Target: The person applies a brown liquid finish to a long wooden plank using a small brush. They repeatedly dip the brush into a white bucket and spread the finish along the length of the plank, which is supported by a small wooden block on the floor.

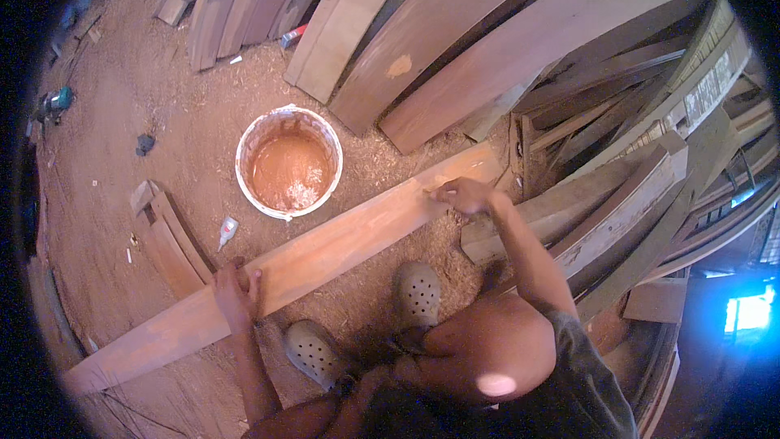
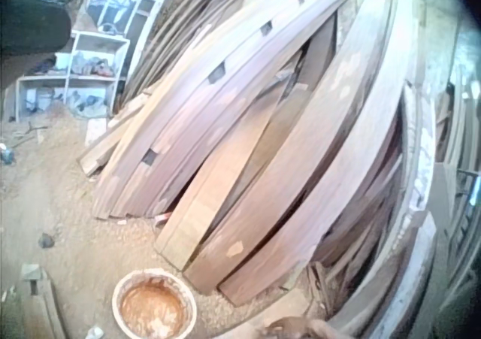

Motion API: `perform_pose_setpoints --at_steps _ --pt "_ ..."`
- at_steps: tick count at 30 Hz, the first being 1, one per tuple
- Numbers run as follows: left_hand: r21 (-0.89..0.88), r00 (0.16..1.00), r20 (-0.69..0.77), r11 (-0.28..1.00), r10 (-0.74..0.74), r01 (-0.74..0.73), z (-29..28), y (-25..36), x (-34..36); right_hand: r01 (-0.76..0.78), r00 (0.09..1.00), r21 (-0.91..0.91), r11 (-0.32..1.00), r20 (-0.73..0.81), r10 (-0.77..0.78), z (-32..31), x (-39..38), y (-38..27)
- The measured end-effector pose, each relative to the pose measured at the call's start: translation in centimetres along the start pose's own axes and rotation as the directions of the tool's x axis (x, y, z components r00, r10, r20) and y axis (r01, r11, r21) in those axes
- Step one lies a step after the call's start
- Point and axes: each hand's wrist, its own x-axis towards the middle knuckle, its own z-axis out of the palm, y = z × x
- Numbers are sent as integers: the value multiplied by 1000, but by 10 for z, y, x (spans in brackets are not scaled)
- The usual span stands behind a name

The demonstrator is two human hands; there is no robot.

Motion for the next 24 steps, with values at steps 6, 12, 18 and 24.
perform_pose_setpoints --at_steps 6,12,18,24 --pt "-44 999 -19 998 36 -37 10 -2 0 148 948 441 885 -318 0 69 -18 90" --pt "-11 1000 22 1000 15 -15 6 1 0 284 822 587 759 -556 123 62 -12 160" --pt "19 1000 -19 1000 -12 13 -3 8 0 277 774 674 685 -579 256 -10 13 162" --pt "36 999 -26 999 -23 24 11 14 4 266 550 307 914 -827 117 -32 75 202"
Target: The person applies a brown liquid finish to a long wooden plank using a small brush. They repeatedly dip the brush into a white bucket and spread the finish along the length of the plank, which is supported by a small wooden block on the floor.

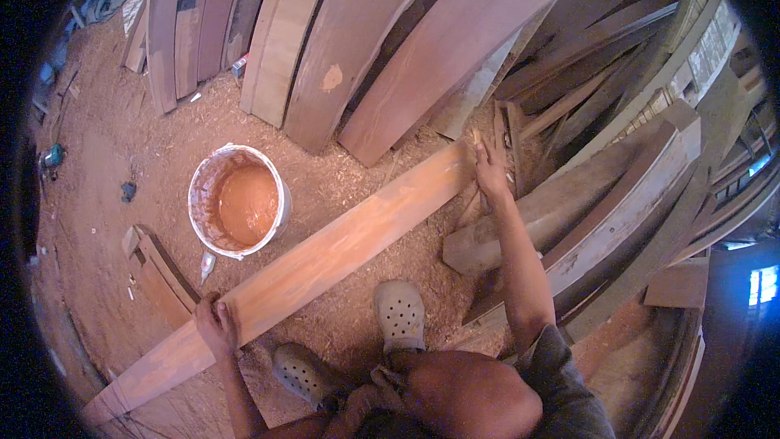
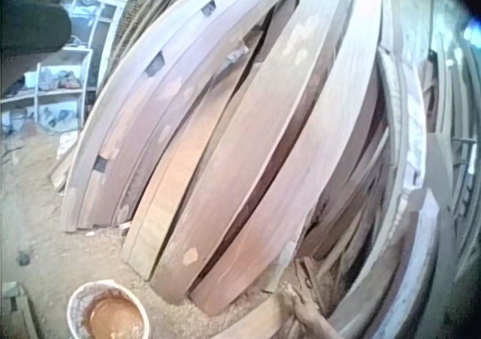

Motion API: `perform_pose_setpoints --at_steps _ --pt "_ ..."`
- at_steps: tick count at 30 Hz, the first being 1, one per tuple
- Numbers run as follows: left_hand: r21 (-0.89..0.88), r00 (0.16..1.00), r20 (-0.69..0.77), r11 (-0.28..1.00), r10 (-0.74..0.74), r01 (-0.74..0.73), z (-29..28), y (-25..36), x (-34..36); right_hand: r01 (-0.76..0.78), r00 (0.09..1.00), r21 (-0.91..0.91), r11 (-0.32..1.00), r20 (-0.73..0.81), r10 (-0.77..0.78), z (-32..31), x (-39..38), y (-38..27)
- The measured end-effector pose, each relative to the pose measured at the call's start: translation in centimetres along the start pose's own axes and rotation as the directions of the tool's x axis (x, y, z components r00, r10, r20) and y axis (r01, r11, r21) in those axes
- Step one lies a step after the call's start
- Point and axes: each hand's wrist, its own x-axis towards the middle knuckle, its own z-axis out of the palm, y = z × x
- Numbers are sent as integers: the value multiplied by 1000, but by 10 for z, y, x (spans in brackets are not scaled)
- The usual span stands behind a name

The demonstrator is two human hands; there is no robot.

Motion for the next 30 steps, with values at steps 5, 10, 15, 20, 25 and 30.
perform_pose_setpoints --at_steps 5,10,15,20,25,30 --pt "51 1000 23 999 -17 16 -8 -4 -2 102 955 -495 863 292 54 -9 -1 -53" --pt "34 1000 -17 999 9 -9 -3 -3 0 89 956 -571 816 279 91 -17 -9 -42" --pt "48 1000 -9 999 -1 1 -2 -5 -3 93 954 -542 836 289 81 -14 -13 -36" --pt "54 1000 -18 998 17 -16 1 -7 -4 84 953 -559 825 286 97 -8 -12 -28" --pt "20 1000 -15 1000 2 -2 -4 1 0 140 921 -576 806 375 107 -22 8 -31" --pt "36 1000 11 999 19 -19 -6 -4 2 146 924 -519 842 376 71 -39 22 -29"
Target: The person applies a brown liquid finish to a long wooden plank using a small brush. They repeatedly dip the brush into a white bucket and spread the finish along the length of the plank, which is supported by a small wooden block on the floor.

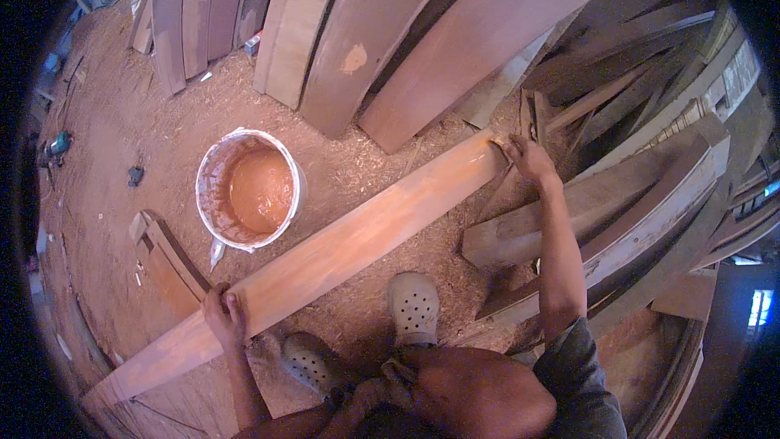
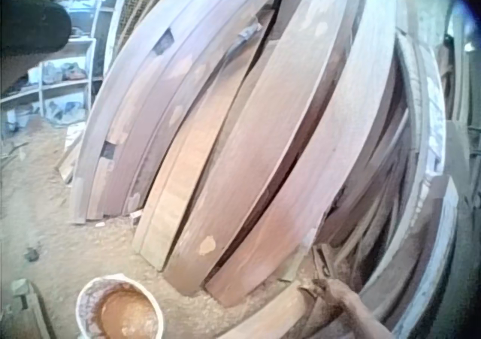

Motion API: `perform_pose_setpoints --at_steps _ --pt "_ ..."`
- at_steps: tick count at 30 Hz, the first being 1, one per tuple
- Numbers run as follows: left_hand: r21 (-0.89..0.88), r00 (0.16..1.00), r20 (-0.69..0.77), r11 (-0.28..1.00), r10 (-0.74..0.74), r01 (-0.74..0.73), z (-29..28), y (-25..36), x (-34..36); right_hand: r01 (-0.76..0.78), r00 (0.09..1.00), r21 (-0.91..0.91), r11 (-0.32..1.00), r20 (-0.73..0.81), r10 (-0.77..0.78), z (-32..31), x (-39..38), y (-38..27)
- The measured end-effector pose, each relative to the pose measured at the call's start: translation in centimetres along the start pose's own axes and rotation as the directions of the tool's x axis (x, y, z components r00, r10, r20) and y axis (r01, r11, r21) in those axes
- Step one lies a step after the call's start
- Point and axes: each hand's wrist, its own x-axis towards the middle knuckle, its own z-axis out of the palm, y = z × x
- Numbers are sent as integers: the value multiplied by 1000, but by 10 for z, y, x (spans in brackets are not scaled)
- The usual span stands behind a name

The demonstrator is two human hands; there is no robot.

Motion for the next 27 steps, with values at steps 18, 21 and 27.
perform_pose_setpoints --at_steps 18,21,27 --pt "4 999 -19 1000 -26 26 2 4 0 -156 985 23 988 80 153 -4 -1 8" --pt "0 1000 -19 1000 -19 19 2 3 0 3 998 54 999 61 -6 -8 15 12" --pt "-3 1000 -26 1000 5 -5 0 4 1 21 992 -157 987 124 -2 -9 6 -44"
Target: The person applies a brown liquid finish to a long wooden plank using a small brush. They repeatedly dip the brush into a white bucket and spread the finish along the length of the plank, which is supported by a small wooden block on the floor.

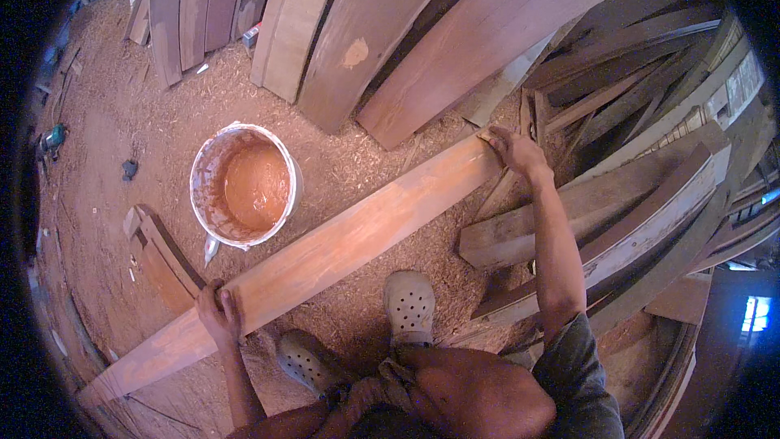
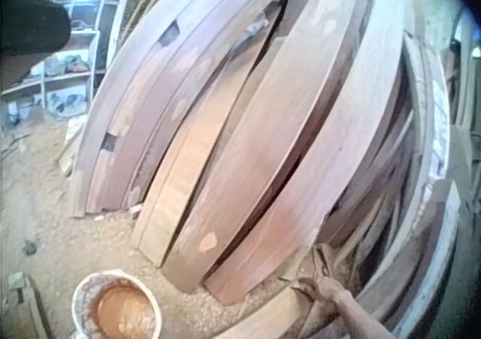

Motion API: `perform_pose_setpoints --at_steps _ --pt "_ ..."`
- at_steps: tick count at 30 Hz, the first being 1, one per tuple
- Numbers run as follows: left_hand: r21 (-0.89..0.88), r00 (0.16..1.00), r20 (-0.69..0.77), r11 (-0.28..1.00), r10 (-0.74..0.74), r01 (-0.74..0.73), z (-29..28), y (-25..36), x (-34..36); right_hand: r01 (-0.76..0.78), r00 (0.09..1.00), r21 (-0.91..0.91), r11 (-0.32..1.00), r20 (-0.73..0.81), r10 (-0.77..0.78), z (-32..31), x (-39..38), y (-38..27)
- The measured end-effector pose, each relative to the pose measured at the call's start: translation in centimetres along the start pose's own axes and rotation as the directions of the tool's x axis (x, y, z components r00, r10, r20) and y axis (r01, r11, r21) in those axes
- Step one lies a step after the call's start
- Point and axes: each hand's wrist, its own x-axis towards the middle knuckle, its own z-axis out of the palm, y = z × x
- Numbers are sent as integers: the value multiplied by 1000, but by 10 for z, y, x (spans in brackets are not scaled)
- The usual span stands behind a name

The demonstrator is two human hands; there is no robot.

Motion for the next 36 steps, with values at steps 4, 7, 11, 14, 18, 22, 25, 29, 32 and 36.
perform_pose_setpoints --at_steps 4,7,11,14,18,22,25,29,32,36 --pt "-3 997 45 998 -63 63 2 -2 -4 60 994 -36 998 -87 -63 18 -3 6" --pt "-1 1000 7 1000 -26 26 0 -7 -6 32 999 -78 996 -15 -34 14 -3 -4" --pt "-36 1000 -7 999 0 -1 7 -4 -4 38 983 -290 956 185 17 5 17 34" --pt "-6 1000 7 1000 3 -3 1 -8 -4 116 954 -245 963 296 -40 -11 4 9" --pt "2 999 8 999 41 -41 1 -3 -1 143 988 47 989 58 -146 -6 -28 13" --pt "-1 1000 6 1000 30 -30 -2 -3 -1 220 975 129 967 -59 -214 33 -82 -16" --pt "25 1000 -5 999 30 -30 -2 -1 -2 294 944 228 928 -221 -245 61 -114 -35" --pt "26 1000 10 1000 -15 14 -2 2 -3 145 984 185 972 -133 -121 72 -132 -55" --pt "-13 989 114 995 -94 96 -2 -4 -2 184 966 195 963 -216 -141 89 -138 -52" --pt "137 979 151 978 138 -159 -7 23 -7 151 978 361 920 -190 -86 78 -153 -72"
